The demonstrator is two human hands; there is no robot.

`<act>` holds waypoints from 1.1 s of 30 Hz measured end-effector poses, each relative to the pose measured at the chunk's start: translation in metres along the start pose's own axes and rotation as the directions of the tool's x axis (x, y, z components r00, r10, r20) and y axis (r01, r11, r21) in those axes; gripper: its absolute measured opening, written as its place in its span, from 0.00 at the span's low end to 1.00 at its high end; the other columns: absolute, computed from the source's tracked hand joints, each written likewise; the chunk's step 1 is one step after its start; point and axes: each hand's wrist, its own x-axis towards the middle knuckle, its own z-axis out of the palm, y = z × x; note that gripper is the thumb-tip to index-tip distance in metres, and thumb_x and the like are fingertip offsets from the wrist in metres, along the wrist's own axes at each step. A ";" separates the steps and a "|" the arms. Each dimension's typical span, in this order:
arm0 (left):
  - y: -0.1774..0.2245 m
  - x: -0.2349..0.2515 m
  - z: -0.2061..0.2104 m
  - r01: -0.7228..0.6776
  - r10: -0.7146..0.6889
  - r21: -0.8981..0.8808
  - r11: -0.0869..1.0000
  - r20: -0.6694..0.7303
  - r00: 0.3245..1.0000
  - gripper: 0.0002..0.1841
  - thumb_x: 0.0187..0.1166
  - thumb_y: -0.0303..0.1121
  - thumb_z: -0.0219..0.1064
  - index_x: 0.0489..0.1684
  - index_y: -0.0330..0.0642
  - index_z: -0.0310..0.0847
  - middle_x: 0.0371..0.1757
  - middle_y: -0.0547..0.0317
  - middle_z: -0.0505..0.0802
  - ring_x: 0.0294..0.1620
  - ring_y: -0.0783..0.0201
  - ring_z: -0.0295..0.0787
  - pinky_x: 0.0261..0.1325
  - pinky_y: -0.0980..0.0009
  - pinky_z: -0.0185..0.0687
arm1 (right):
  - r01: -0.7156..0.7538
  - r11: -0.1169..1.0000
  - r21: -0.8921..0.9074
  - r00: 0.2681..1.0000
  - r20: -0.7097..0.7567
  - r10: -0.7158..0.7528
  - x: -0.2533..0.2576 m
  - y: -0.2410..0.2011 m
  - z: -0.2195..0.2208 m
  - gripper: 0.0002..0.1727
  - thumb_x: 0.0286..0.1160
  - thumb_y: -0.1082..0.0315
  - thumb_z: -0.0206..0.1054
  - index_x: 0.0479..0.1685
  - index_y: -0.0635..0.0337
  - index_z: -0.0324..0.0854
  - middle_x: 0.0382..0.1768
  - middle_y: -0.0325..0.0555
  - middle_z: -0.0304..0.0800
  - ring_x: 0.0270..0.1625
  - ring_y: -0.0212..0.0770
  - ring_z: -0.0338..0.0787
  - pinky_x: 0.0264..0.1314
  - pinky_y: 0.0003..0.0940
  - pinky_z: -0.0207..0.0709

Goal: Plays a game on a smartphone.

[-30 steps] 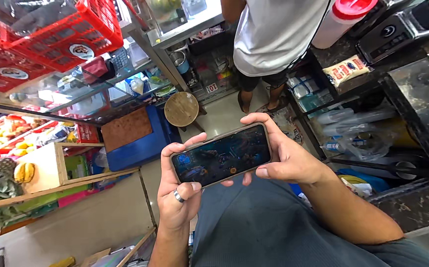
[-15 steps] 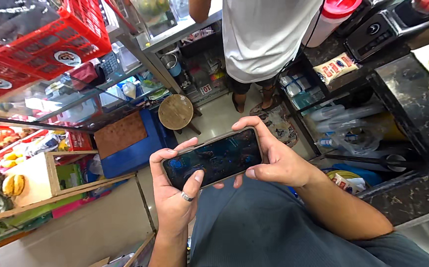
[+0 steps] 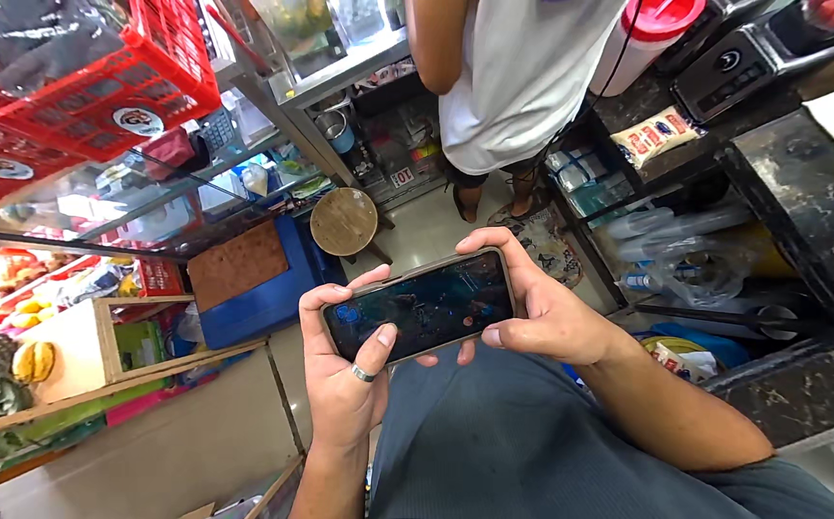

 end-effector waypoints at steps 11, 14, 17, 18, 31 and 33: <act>-0.002 0.000 -0.001 0.014 -0.013 -0.031 0.999 0.025 1.000 0.26 0.75 0.18 0.65 0.69 0.51 0.66 0.75 0.39 0.82 0.60 0.40 0.92 0.35 0.51 0.96 | -0.007 1.000 -0.008 0.992 -0.129 0.006 0.007 -0.001 0.001 0.32 0.76 0.82 0.58 0.78 0.42 0.63 0.59 0.54 0.85 0.48 0.49 0.95 0.37 0.42 0.94; -0.002 0.001 0.001 0.005 -0.005 -0.003 1.000 -0.003 1.000 0.26 0.74 0.18 0.68 0.68 0.51 0.66 0.73 0.38 0.83 0.57 0.42 0.94 0.32 0.53 0.96 | -0.001 1.000 0.025 0.993 -0.120 0.004 0.009 -0.001 0.001 0.31 0.79 0.82 0.54 0.78 0.44 0.64 0.60 0.55 0.84 0.50 0.49 0.95 0.39 0.43 0.94; -0.001 0.002 0.002 0.000 0.000 -0.003 1.000 -0.006 1.000 0.27 0.73 0.18 0.70 0.68 0.50 0.66 0.73 0.38 0.83 0.57 0.42 0.94 0.32 0.53 0.96 | -0.003 0.999 0.035 0.994 -0.110 0.007 0.009 -0.002 0.001 0.30 0.79 0.83 0.52 0.78 0.44 0.63 0.61 0.55 0.84 0.51 0.50 0.94 0.40 0.44 0.94; -0.001 0.002 0.002 0.000 0.000 0.004 1.000 -0.005 1.000 0.27 0.73 0.19 0.70 0.67 0.51 0.66 0.73 0.39 0.83 0.57 0.43 0.93 0.32 0.53 0.96 | -0.002 0.999 0.037 0.995 -0.104 0.006 0.009 -0.001 0.000 0.30 0.79 0.83 0.52 0.78 0.44 0.63 0.61 0.55 0.84 0.52 0.50 0.94 0.41 0.44 0.94; -0.001 0.001 -0.008 0.041 -0.033 -0.081 0.996 0.096 0.995 0.32 0.70 0.18 0.71 0.72 0.55 0.66 0.79 0.41 0.78 0.62 0.40 0.90 0.39 0.49 0.96 | -0.010 0.997 0.082 0.999 -0.049 0.014 0.007 -0.002 -0.003 0.32 0.78 0.79 0.54 0.80 0.41 0.61 0.63 0.55 0.83 0.54 0.50 0.94 0.44 0.44 0.94; 0.000 0.001 -0.013 0.066 -0.044 -0.130 0.989 0.166 0.985 0.33 0.71 0.17 0.69 0.74 0.57 0.67 0.83 0.41 0.76 0.66 0.38 0.88 0.45 0.47 0.94 | -0.018 0.995 0.100 1.000 -0.020 0.021 0.006 -0.003 -0.005 0.35 0.74 0.79 0.57 0.81 0.40 0.60 0.65 0.55 0.82 0.57 0.52 0.93 0.46 0.45 0.93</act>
